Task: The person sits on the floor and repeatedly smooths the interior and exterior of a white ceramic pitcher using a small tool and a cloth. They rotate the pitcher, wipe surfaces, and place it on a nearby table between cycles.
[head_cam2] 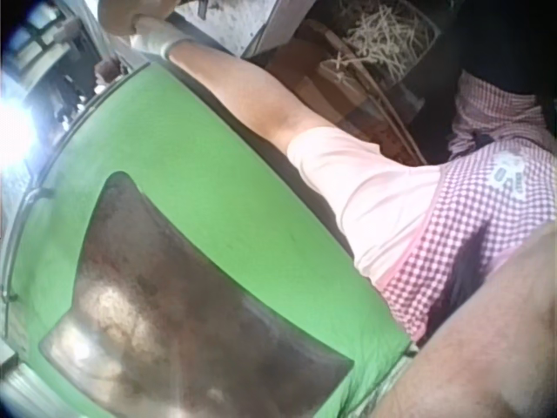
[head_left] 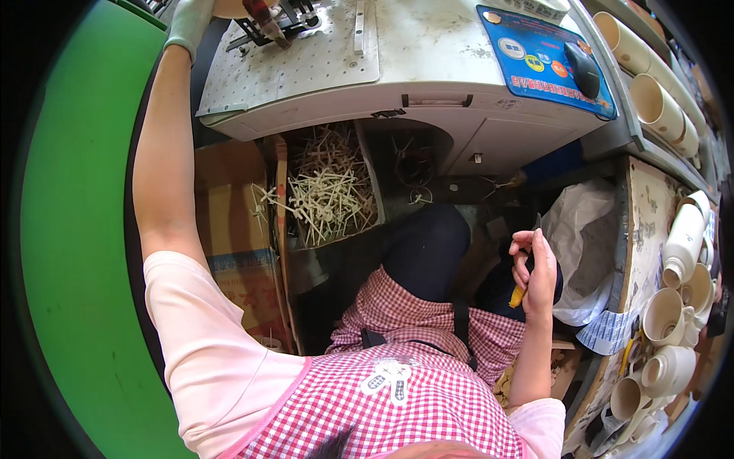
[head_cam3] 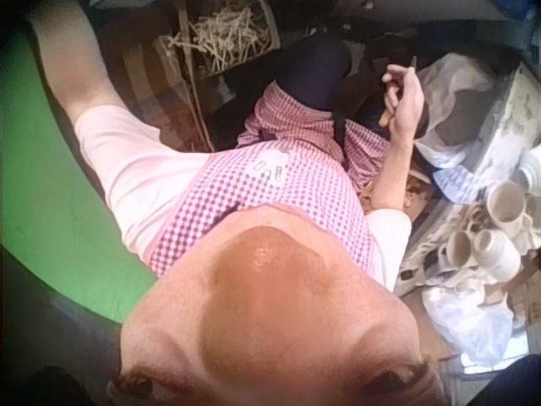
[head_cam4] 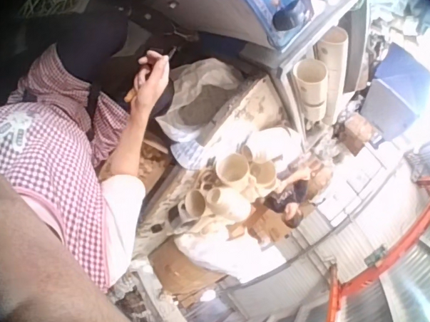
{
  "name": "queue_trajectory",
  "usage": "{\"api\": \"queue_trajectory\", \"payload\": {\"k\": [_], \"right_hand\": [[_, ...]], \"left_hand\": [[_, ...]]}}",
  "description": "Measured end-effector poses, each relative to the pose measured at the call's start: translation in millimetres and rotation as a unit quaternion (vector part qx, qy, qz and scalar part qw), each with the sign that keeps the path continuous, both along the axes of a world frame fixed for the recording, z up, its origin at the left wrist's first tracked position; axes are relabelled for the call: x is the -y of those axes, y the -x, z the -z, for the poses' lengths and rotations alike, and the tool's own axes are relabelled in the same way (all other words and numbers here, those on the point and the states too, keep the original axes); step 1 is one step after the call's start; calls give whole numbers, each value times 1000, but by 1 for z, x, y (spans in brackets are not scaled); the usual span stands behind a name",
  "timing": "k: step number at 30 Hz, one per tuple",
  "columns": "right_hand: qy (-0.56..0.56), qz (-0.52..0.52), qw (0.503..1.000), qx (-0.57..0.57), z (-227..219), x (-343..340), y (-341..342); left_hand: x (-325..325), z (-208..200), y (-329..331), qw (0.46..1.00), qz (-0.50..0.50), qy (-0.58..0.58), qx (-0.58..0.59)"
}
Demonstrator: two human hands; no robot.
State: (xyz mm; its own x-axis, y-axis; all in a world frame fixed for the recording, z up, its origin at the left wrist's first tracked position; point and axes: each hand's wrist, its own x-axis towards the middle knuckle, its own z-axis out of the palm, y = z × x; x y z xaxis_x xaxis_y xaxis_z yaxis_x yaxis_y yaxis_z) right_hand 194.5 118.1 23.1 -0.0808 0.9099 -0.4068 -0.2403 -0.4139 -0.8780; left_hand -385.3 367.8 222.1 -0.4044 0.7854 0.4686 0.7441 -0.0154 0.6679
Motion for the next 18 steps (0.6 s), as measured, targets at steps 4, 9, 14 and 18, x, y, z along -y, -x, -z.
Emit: {"api": "queue_trajectory", "payload": {"k": [4,9,14,18], "right_hand": [[-19,-8,1000,5,0,3,5],[7,-5,1000,-12,-9,11,9],[49,17,995,-86,-7,53,23],[116,-18,985,-124,6,122,46]], "left_hand": [[2,3,2,997,-1,42,70],[26,5,-9,965,187,59,177],[141,82,-51,960,111,-185,179],[303,216,-89,971,-87,-182,125]]}}
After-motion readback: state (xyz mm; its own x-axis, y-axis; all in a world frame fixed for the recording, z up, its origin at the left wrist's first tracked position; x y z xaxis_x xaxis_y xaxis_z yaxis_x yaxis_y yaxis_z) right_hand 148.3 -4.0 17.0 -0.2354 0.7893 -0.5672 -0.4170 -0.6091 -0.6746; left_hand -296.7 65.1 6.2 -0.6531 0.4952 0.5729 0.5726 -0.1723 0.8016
